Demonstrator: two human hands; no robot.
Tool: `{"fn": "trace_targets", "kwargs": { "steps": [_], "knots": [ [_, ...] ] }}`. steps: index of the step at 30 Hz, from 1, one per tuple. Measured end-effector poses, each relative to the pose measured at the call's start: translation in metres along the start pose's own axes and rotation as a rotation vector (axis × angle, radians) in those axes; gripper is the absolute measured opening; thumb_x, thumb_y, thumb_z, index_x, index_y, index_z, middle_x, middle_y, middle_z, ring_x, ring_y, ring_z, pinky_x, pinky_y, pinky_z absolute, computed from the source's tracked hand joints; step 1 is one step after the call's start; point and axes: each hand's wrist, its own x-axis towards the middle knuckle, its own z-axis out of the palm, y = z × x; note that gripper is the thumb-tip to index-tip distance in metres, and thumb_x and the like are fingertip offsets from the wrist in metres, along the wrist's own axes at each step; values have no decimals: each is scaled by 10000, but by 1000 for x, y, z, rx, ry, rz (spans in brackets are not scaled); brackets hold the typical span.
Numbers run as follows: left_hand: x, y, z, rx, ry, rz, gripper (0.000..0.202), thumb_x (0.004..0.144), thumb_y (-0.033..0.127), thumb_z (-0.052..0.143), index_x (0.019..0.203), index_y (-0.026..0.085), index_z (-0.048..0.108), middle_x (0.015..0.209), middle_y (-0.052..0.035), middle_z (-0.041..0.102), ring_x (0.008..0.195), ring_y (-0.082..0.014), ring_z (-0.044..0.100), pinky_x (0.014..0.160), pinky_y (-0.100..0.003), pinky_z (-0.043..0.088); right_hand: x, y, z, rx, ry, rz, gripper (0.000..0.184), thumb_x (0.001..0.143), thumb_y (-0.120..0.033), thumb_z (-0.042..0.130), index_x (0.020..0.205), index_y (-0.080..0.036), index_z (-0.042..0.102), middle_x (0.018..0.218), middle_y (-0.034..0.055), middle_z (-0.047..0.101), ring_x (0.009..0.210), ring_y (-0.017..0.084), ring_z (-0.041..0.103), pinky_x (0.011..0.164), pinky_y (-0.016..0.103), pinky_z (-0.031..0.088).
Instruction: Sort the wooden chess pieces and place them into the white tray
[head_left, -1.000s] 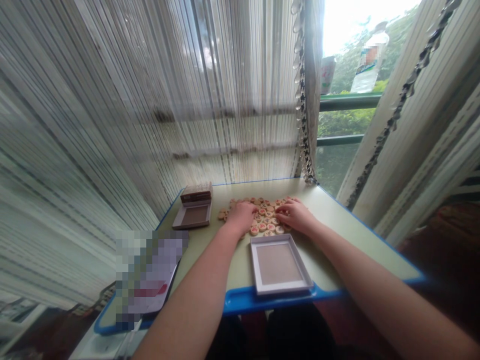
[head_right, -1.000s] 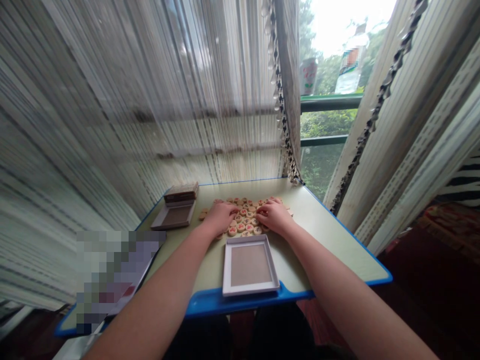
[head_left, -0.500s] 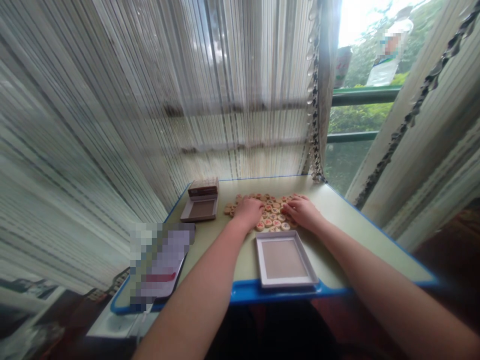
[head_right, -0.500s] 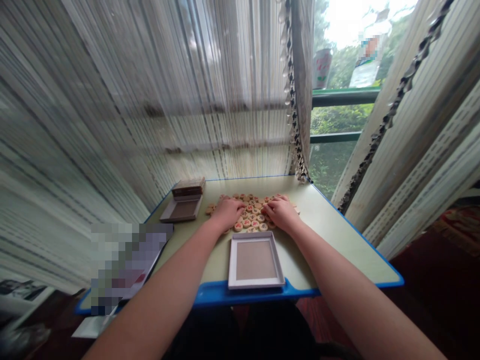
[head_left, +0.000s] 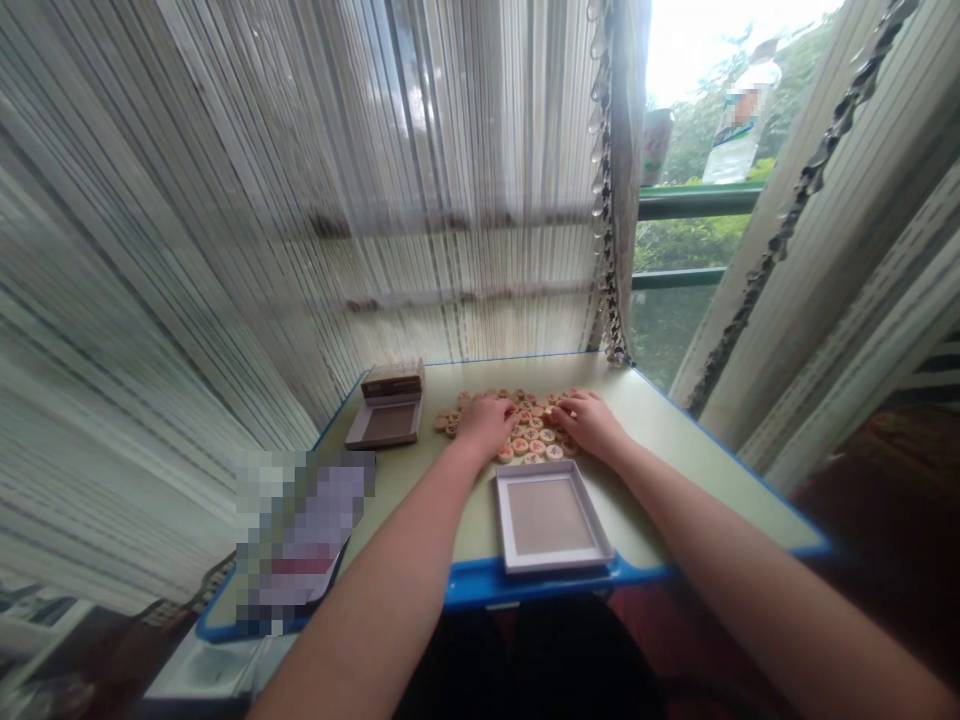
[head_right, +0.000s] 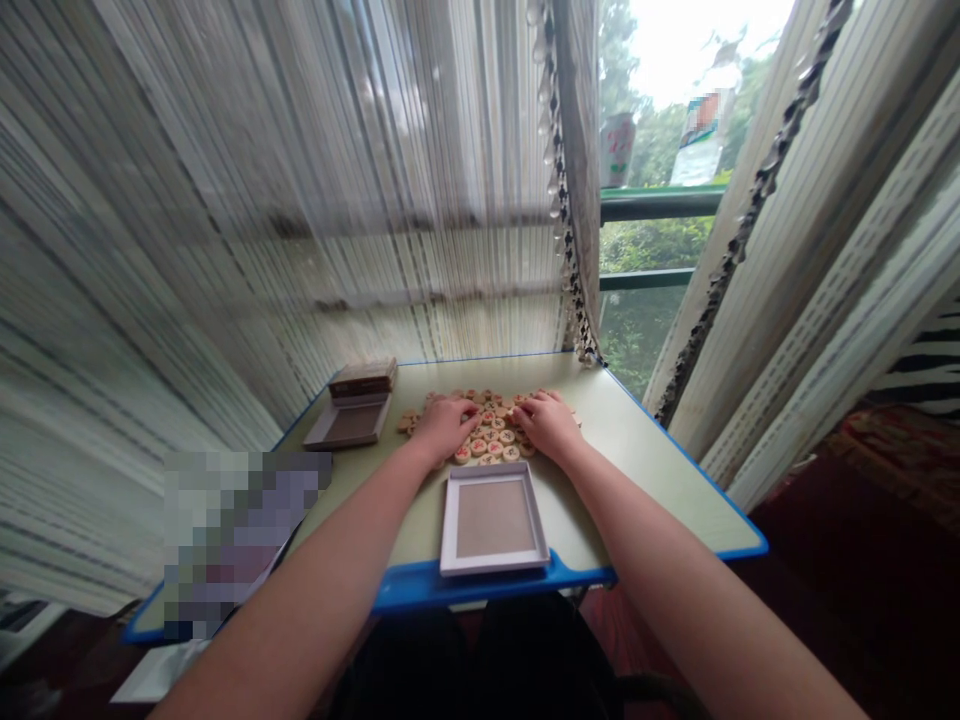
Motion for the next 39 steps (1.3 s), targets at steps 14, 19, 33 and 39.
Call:
{"fn": "trace_targets", "kwargs": {
  "steps": [14, 19, 33, 39],
  "knots": [
    [1, 0, 4, -113, 0, -1, 198, 829, 234, 529, 953, 198, 678, 1038, -65, 616, 896, -180, 583, 851, -304, 465, -1, -11, -11, 24, -45, -24, 297, 840, -390, 509, 713, -200, 699, 735, 59, 632, 794, 190, 517, 793, 306, 371],
    [0, -1, 5, -133, 15, 17, 189, 835, 198, 500, 897, 189, 679, 1006, -64, 607, 860, -166, 589, 834, -295, 473, -2, -13, -14, -10, -74, -42, 349, 837, -396, 485, 593, -195, 635, 679, 51, 620, 746, 178, 505, 781, 301, 362],
    [-1, -1, 3, -135, 17, 40, 217, 767, 79, 483, 835, 177, 664, 999, -62, 603, 903, -164, 582, 869, -280, 458, -1, -3, -9, -33, -1, 50, 247, 829, -341, 501, 871, -219, 711, 951, 70, 648, 909, 203, 519, 842, 308, 348],
    [1, -2, 2, -117, -5, 21, 232, 746, 78, 483, 843, 179, 668, 987, -62, 615, 894, -167, 588, 861, -279, 461, -1, 1, -5, -30, -34, 66, 251, 832, -350, 512, 860, -245, 738, 946, 64, 658, 958, 203, 528, 876, 315, 327]
  ]
}}
